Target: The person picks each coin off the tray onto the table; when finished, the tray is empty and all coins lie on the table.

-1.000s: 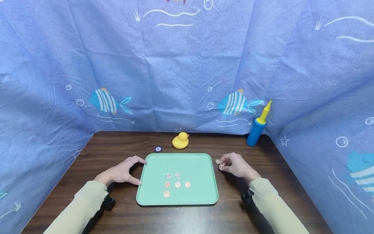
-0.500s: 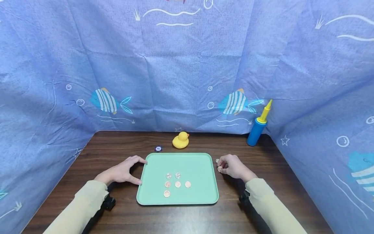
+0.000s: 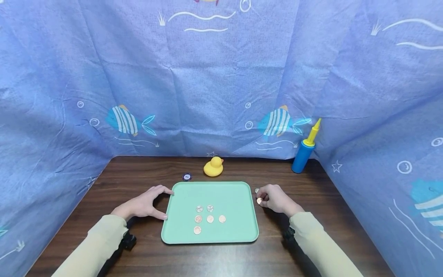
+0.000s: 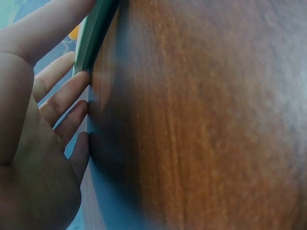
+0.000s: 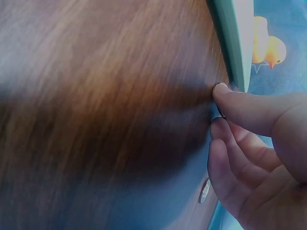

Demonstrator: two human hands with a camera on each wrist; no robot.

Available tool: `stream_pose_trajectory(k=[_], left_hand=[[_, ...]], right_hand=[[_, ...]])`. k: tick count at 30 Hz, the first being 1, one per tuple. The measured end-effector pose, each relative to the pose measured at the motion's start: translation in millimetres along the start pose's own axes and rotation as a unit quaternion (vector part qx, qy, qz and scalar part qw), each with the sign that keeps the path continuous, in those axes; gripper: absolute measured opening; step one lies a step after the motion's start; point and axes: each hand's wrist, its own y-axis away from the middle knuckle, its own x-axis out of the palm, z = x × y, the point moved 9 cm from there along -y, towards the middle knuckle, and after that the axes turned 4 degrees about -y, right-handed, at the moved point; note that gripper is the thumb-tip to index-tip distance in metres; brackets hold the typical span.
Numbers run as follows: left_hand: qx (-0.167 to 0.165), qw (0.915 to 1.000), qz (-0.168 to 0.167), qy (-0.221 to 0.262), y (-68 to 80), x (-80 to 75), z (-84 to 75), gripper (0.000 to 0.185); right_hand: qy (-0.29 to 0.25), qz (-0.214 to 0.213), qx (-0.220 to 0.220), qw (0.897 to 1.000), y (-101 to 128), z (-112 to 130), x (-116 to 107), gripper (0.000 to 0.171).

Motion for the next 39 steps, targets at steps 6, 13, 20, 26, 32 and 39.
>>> stream_pose_trajectory(k=[6,13,20,26,32,39], left_hand=[[-0.002,1.0,-0.002,-0.004,-0.1,1.0,2.2,0.079],[0.0,1.0,-0.002,-0.001,-0.2,0.7,2.4,0.08],[0.002,1.0,-0.002,0.0,0.0,0.5,0.6,0.08],[0.005,1.0,-0.004,0.003,0.5,0.5,-1.6,0.081],[0.005,1.0,-0.004,0.003,0.5,0.6,-1.9,0.08],[0.004,1.0,-0.003,0.006,0.7,0.6,-1.6,0.08]], right_hand=[[0.006,-0.002,-0.01,1.0,1.8,0.3,1.1,0.013],[-0.002,-0.004,0.009,1.0,2.2,-5.3,1.1,0.008],[-0.002,-0.011,0.024,1.0,0.0,-9.7,0.5,0.005],[0.005,-0.026,0.037,0.999,-2.2,-13.1,-1.2,0.007],[0.005,-0.031,0.045,0.999,-2.4,-14.1,-1.9,0.01],[0.004,-0.025,0.048,0.999,-3.4,-15.2,-2.3,0.009]])
